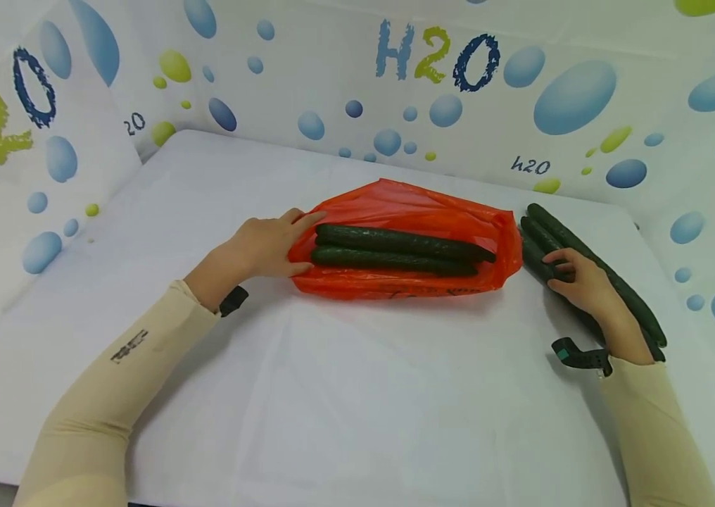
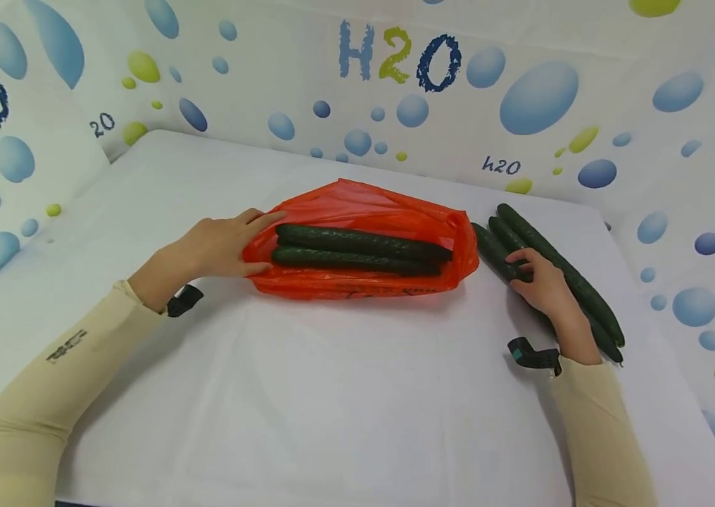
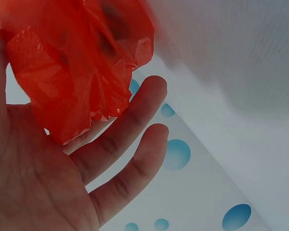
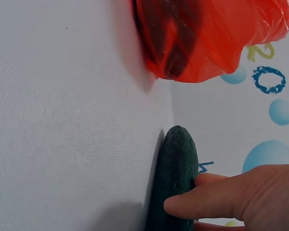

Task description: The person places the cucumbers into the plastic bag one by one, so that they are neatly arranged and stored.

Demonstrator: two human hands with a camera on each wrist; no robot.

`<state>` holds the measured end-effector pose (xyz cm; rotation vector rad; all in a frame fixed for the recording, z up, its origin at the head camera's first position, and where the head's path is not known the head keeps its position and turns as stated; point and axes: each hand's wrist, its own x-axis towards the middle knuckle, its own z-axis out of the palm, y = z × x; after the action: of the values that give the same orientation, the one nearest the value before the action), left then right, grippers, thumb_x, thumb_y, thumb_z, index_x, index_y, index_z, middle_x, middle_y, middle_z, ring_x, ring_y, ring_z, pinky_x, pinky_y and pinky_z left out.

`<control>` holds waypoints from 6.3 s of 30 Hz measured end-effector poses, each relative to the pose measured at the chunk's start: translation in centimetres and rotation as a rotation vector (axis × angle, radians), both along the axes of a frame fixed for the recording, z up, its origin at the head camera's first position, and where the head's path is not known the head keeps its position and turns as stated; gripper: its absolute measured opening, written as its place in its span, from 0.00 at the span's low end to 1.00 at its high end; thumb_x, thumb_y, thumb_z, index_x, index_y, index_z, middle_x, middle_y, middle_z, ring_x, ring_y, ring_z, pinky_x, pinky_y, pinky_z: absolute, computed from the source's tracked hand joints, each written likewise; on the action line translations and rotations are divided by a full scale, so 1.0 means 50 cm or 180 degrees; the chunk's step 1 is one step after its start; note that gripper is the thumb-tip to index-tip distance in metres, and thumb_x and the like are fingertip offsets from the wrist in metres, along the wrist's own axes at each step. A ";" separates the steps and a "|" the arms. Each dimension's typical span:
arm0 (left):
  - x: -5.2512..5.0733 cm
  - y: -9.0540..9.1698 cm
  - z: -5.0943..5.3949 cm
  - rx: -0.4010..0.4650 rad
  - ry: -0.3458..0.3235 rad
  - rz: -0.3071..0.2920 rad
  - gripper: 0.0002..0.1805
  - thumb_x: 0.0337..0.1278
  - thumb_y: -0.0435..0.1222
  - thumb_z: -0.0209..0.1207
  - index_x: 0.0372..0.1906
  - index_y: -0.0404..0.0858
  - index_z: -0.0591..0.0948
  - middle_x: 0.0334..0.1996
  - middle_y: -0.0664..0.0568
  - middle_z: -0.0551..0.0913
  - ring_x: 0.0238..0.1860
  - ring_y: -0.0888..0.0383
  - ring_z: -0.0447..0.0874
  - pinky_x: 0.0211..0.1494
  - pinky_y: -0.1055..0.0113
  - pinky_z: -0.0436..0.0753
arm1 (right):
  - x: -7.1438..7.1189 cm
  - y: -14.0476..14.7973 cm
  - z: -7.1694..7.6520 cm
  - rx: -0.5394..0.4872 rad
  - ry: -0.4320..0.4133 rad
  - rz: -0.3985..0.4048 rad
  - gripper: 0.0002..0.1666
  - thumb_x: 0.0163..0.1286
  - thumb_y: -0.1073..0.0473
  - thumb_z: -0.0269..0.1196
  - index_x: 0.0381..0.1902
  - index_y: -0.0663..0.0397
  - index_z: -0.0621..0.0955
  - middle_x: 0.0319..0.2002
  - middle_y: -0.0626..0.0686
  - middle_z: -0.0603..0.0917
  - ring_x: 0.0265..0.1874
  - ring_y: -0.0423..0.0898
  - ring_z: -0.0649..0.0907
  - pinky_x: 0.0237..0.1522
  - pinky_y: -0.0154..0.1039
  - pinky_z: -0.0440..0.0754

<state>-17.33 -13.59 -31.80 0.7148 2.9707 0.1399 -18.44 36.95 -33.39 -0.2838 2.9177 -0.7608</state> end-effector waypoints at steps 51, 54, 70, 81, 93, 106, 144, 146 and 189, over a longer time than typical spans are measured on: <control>0.005 -0.007 0.010 0.0019 -0.0043 0.0007 0.47 0.58 0.50 0.62 0.77 0.42 0.53 0.64 0.38 0.68 0.25 0.51 0.78 0.33 0.56 0.84 | 0.044 -0.034 0.076 -0.0903 0.1489 -0.0848 0.20 0.63 0.68 0.66 0.53 0.58 0.81 0.38 0.24 0.76 0.38 0.21 0.75 0.42 0.20 0.71; 0.006 -0.007 0.010 0.0028 -0.0051 0.0007 0.47 0.58 0.50 0.63 0.77 0.43 0.52 0.64 0.37 0.68 0.26 0.51 0.79 0.34 0.55 0.84 | 0.051 -0.040 0.089 -0.1154 0.1544 -0.0924 0.21 0.62 0.69 0.67 0.53 0.54 0.82 0.41 0.26 0.77 0.40 0.24 0.77 0.40 0.16 0.73; -0.001 -0.005 0.006 0.0045 0.0001 -0.0033 0.47 0.57 0.50 0.63 0.76 0.42 0.54 0.64 0.38 0.68 0.30 0.49 0.82 0.38 0.53 0.85 | 0.113 -0.113 0.161 -0.3080 0.1938 -0.0747 0.23 0.56 0.75 0.69 0.51 0.65 0.82 0.44 0.53 0.87 0.48 0.47 0.82 0.44 0.26 0.81; 0.004 -0.006 0.007 0.0054 -0.0031 -0.0007 0.47 0.57 0.50 0.63 0.76 0.42 0.54 0.64 0.38 0.68 0.29 0.50 0.82 0.39 0.53 0.85 | 0.148 -0.176 0.186 -0.3708 0.1820 -0.0298 0.26 0.54 0.79 0.68 0.53 0.69 0.80 0.47 0.60 0.85 0.50 0.52 0.81 0.48 0.30 0.81; 0.005 -0.006 0.004 0.0077 -0.0050 0.0006 0.48 0.57 0.51 0.64 0.77 0.43 0.54 0.65 0.40 0.68 0.27 0.51 0.81 0.37 0.55 0.84 | 0.157 -0.241 0.187 -0.4276 0.1618 0.0380 0.25 0.56 0.86 0.60 0.54 0.80 0.75 0.46 0.67 0.83 0.47 0.58 0.82 0.50 0.41 0.83; 0.004 -0.004 0.005 0.0082 -0.0081 0.0006 0.47 0.58 0.50 0.63 0.77 0.43 0.53 0.65 0.39 0.67 0.28 0.51 0.81 0.38 0.55 0.84 | 0.131 -0.309 0.194 -0.4688 0.1623 0.0782 0.25 0.55 0.87 0.57 0.53 0.76 0.75 0.45 0.67 0.83 0.47 0.60 0.82 0.53 0.45 0.82; 0.010 -0.005 0.014 -0.0046 0.0023 -0.0059 0.43 0.56 0.53 0.64 0.73 0.39 0.62 0.63 0.39 0.68 0.35 0.49 0.84 0.38 0.55 0.85 | 0.101 -0.401 0.139 -0.3952 0.1618 0.1727 0.21 0.58 0.75 0.68 0.50 0.73 0.77 0.50 0.59 0.83 0.52 0.55 0.80 0.56 0.42 0.80; 0.010 -0.006 0.013 -0.0045 0.0018 -0.0051 0.44 0.56 0.53 0.64 0.73 0.39 0.62 0.63 0.39 0.68 0.36 0.48 0.84 0.38 0.55 0.85 | 0.091 -0.399 0.124 -0.3817 0.1568 0.1817 0.21 0.58 0.74 0.68 0.50 0.74 0.77 0.50 0.57 0.83 0.53 0.54 0.81 0.56 0.42 0.80; 0.016 0.000 0.025 -0.0101 -0.0108 -0.0007 0.46 0.52 0.51 0.67 0.73 0.39 0.61 0.65 0.39 0.66 0.37 0.48 0.84 0.38 0.55 0.85 | 0.030 -0.402 -0.002 -0.0550 0.0561 0.1912 0.20 0.63 0.73 0.64 0.53 0.59 0.81 0.53 0.59 0.83 0.56 0.56 0.79 0.59 0.53 0.76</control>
<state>-16.53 -13.57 -30.55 0.7047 2.9331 0.1035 -16.93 16.86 -33.51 -1.2254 2.6642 -0.9045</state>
